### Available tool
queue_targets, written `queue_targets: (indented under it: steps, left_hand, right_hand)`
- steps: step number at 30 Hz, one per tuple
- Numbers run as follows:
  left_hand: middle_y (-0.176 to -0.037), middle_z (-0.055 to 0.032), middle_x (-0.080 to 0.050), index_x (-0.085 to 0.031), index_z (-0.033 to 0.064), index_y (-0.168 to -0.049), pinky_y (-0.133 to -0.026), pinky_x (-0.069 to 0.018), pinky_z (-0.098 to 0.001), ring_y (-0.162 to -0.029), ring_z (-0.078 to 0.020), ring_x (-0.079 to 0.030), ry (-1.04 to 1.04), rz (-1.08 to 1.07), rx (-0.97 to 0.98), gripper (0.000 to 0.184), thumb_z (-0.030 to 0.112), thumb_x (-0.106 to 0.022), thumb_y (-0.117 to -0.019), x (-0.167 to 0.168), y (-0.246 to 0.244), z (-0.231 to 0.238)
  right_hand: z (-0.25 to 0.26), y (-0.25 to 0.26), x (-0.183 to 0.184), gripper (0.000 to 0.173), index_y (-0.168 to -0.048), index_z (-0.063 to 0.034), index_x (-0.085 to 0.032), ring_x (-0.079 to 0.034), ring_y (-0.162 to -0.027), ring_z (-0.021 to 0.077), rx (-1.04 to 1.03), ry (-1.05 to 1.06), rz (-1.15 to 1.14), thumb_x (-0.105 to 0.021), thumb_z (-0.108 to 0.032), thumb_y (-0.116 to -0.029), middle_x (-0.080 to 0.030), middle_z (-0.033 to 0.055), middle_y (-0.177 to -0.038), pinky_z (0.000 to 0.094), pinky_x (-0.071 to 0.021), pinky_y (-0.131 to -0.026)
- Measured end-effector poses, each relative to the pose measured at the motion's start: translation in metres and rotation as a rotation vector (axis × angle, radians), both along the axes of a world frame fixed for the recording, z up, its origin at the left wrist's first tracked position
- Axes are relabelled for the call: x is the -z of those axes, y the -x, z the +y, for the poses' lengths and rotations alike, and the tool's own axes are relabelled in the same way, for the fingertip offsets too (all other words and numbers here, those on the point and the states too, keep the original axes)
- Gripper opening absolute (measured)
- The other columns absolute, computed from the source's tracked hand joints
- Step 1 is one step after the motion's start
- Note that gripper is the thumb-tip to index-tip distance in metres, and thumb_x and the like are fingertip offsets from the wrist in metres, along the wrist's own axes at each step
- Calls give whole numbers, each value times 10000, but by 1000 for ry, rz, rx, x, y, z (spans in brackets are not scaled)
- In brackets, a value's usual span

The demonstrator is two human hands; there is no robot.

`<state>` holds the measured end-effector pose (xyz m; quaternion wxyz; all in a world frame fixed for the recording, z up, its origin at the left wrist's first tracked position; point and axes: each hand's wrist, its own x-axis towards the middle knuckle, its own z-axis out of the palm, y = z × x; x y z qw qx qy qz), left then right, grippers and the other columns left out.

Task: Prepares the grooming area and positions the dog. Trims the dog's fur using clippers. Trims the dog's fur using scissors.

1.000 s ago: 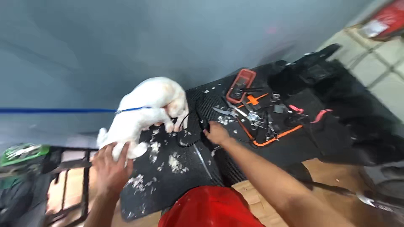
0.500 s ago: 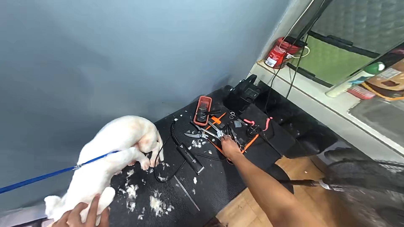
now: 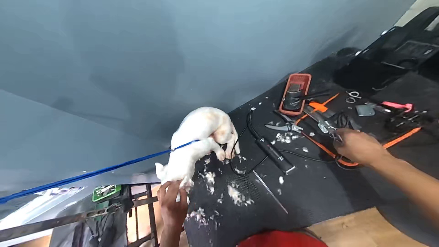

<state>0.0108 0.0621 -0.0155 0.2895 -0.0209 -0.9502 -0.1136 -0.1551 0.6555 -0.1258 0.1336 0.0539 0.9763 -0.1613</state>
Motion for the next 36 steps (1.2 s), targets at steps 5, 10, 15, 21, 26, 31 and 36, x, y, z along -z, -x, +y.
queue_targets:
  steps: [5,10,15,21,26,31,36]
  left_hand:
    - [-1003,-115,-735,-779,32,-912,-911,-577,-330,-1013,-186,-695,-246,18,34,204,161,-623,-941,-9,-4,-13]
    - [-1142,-65,-747,-782,122,-1081,-988,-501,-432,-1122,-236,-646,-42,-22,193,269,214,-557,-965,-12,-4,-22]
    - [-1139,-51,-742,-772,143,-1107,-993,-499,-460,-1115,-236,-656,36,-27,304,271,219,-543,-983,0,-4,-24]
    - [-1047,-50,-769,-783,91,-943,-992,-551,-424,-1041,-189,-713,-110,12,325,196,144,-593,-945,3,-1,-26]
    - [-916,-41,-778,-786,91,-887,-925,-577,-411,-937,-173,-737,-97,21,369,218,186,-600,-948,2,5,-27]
    - [-978,-49,-763,-776,93,-1011,-1025,-500,-495,-1016,-228,-698,-30,50,342,277,333,-693,-900,8,9,-34]
    - [-1005,-84,-756,-776,109,-836,-964,-470,-523,-1036,-292,-677,77,34,251,190,260,-662,-817,8,18,-30]
  right_hand:
    - [-55,-68,-29,438,-1385,-28,-549,-718,-908,325,203,725,132,-650,-30,-959,-709,183,-1061,557,-601,-833]
    - [-211,-118,-66,431,-1301,-11,-626,-746,-940,292,-63,1421,-172,-713,-115,-892,-744,152,-1077,471,-636,-867]
    - [-338,-121,-114,362,-1319,19,-600,-729,-947,256,-234,1762,-368,-636,-51,-965,-714,131,-1082,454,-616,-908]
    - [-395,-119,-122,286,-1238,-44,-673,-671,-1087,144,-588,1119,154,-663,-94,-957,-637,84,-1311,330,-575,-973]
    - [-425,-117,-105,245,-1161,-100,-720,-692,-1101,125,-636,857,623,-655,-67,-927,-725,23,-1186,338,-584,-970]
    - [-437,-113,-108,273,-1155,-101,-728,-721,-989,135,-565,780,730,-674,-88,-887,-753,15,-1042,368,-612,-878]
    - [-439,-113,-117,220,-1122,-85,-725,-718,-968,124,-632,821,741,-661,-67,-913,-750,14,-1013,334,-610,-865]
